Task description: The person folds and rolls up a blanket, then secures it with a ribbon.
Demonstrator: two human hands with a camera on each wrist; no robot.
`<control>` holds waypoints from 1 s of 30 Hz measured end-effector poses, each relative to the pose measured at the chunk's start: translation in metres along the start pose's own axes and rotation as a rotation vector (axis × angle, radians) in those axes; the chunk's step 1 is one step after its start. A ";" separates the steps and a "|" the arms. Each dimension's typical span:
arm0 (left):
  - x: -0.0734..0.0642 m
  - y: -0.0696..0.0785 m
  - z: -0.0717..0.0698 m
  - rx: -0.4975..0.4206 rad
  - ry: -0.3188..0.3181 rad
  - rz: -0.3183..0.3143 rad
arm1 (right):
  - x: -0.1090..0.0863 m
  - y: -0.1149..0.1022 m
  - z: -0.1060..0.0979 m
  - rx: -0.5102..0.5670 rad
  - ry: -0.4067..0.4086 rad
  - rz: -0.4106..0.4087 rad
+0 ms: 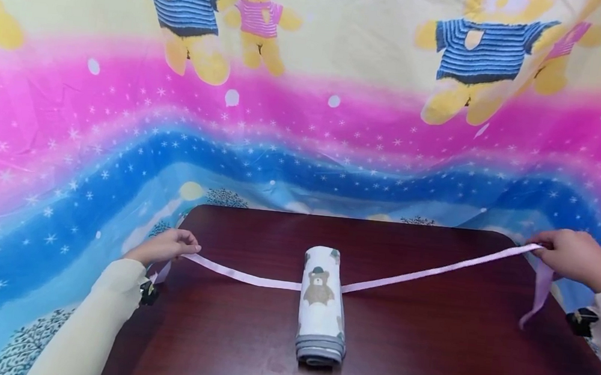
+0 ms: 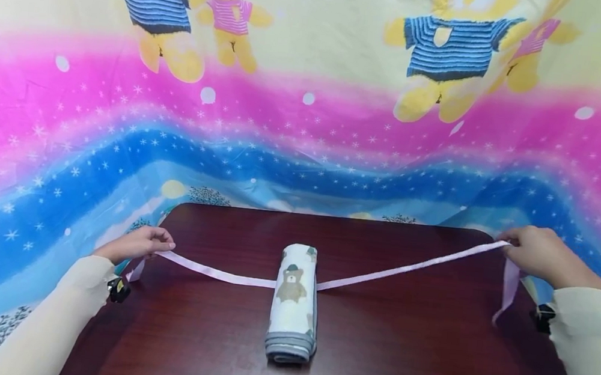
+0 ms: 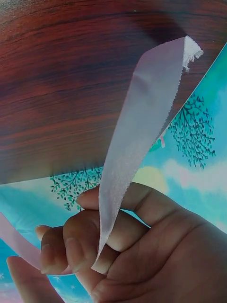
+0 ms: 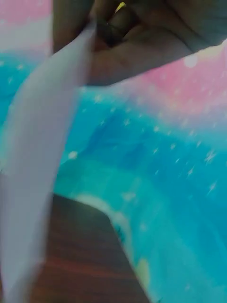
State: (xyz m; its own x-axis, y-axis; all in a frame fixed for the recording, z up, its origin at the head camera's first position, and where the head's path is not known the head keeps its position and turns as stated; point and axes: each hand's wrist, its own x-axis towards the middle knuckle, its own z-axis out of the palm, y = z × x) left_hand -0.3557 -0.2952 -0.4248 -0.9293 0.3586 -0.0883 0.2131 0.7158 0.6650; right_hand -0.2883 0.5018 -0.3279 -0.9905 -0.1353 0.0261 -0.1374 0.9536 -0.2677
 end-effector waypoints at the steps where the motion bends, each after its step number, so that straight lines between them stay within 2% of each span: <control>1: -0.001 -0.001 0.000 -0.003 -0.002 0.006 | 0.001 -0.002 0.003 -0.004 0.038 0.000; 8: -0.005 -0.005 0.005 -0.024 -0.016 -0.010 | 0.003 -0.012 0.023 0.100 0.307 0.034; 13: -0.011 -0.005 -0.003 -0.020 -0.019 -0.036 | 0.006 -0.027 0.012 0.200 0.353 0.015; 16: -0.015 -0.007 -0.011 -0.036 -0.012 -0.045 | 0.011 -0.041 -0.001 0.295 0.341 0.016; 18: -0.018 -0.010 -0.017 -0.043 -0.014 -0.039 | 0.016 -0.052 -0.009 0.401 0.325 -0.007; 22: -0.024 -0.013 -0.026 -0.053 -0.010 -0.045 | 0.028 -0.077 -0.020 0.723 0.260 -0.119; 25: -0.029 -0.014 -0.032 -0.065 0.012 -0.071 | 0.037 -0.098 -0.027 0.985 0.190 -0.250; 28: -0.033 -0.014 -0.038 -0.091 0.017 -0.068 | 0.045 -0.120 -0.032 1.185 0.100 -0.354; 30: -0.036 -0.014 -0.042 -0.113 0.017 -0.076 | 0.050 -0.136 -0.035 1.252 0.057 -0.395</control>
State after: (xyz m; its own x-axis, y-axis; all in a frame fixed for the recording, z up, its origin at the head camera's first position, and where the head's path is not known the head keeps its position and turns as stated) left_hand -0.3378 -0.3431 -0.3995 -0.9466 0.2951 -0.1301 0.1071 0.6682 0.7363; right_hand -0.3195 0.3745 -0.2565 -0.8894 -0.3051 0.3403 -0.3435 -0.0449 -0.9381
